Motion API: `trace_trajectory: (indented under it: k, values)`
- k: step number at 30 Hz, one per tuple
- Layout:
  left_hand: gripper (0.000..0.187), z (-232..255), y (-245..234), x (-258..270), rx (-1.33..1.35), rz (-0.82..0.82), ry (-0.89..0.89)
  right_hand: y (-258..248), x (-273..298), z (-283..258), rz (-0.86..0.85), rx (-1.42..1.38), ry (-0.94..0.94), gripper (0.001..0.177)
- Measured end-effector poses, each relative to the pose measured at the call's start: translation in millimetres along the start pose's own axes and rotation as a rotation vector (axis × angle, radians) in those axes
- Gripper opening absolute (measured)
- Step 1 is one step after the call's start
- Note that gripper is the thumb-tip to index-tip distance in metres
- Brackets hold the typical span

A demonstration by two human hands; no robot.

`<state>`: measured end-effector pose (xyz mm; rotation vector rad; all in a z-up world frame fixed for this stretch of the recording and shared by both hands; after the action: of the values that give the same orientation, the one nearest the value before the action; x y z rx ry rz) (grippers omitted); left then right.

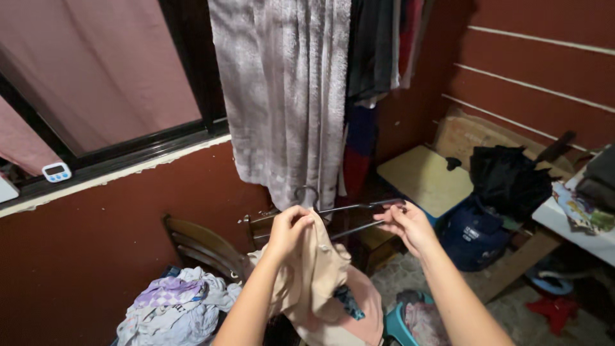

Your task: The person removes multiple garments from a hanging rack, one at a time, and places them on a chair. Items handled include a green polo shirt, black tank top, red shorts, light blue dress, purple shirt, gray shorts, black shorts, green t-shirt, white tank top, pink dress, beige long-sleeve shirt, gray towel, black pants, gray t-shirt, and a white towel. The person uses only their hands and plastic hangers.

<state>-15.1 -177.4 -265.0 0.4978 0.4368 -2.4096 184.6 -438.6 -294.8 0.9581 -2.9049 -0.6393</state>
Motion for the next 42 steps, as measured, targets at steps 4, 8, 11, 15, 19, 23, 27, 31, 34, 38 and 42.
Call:
trace_trajectory:
  k: [4,8,11,15,19,23,27,31,34,38,42]
  values:
    - [0.018,-11,-29,5,-0.261,0.138,0.008,-72,6,-5,0.263,0.125,-0.033,0.020]
    - [0.022,-29,-61,18,-0.450,0.266,-0.109,-146,33,-24,0.346,-0.003,-0.091,0.014]
    - [0.022,-19,-79,14,-0.587,0.472,-0.120,-173,47,-26,0.384,-0.030,-0.085,0.016]
    - [0.021,4,-92,-13,-0.538,0.655,-0.034,-173,55,-31,0.347,-0.054,-0.098,0.019]
    - [0.019,-21,-57,-33,-0.548,0.523,-0.023,-159,58,-40,0.294,-0.081,-0.147,0.023]
    - [0.023,-97,22,-1,-0.439,0.176,-0.081,-136,52,-46,0.281,-0.032,-0.170,0.021]
    - [0.033,-142,31,25,-0.304,0.094,-0.174,-100,50,-64,0.302,0.112,-0.189,0.022]
    - [0.033,-83,-25,-5,-0.242,0.315,-0.011,-32,50,-114,0.215,0.089,-0.284,0.022]
    - [0.033,-1,-83,-24,-0.182,0.523,0.075,44,53,-164,0.050,0.003,-0.453,0.020]
    - [0.053,142,-147,-33,-0.207,0.688,0.421,142,63,-227,-0.013,-0.051,-0.577,0.019]
    - [0.057,259,-192,-18,-0.350,0.808,0.677,242,101,-271,-0.196,-0.128,-0.701,0.019]
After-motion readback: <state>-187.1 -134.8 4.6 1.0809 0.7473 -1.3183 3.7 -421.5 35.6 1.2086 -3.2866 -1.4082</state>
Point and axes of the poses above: each hand's wrist, its own x-axis away from the middle knuckle, its own y-axis out of the palm, z = x × y, the point moved 8 cm from there along -x, towards the middle knuckle, and after that the axes turned 6 degrees about z, right-handed, at the moved point
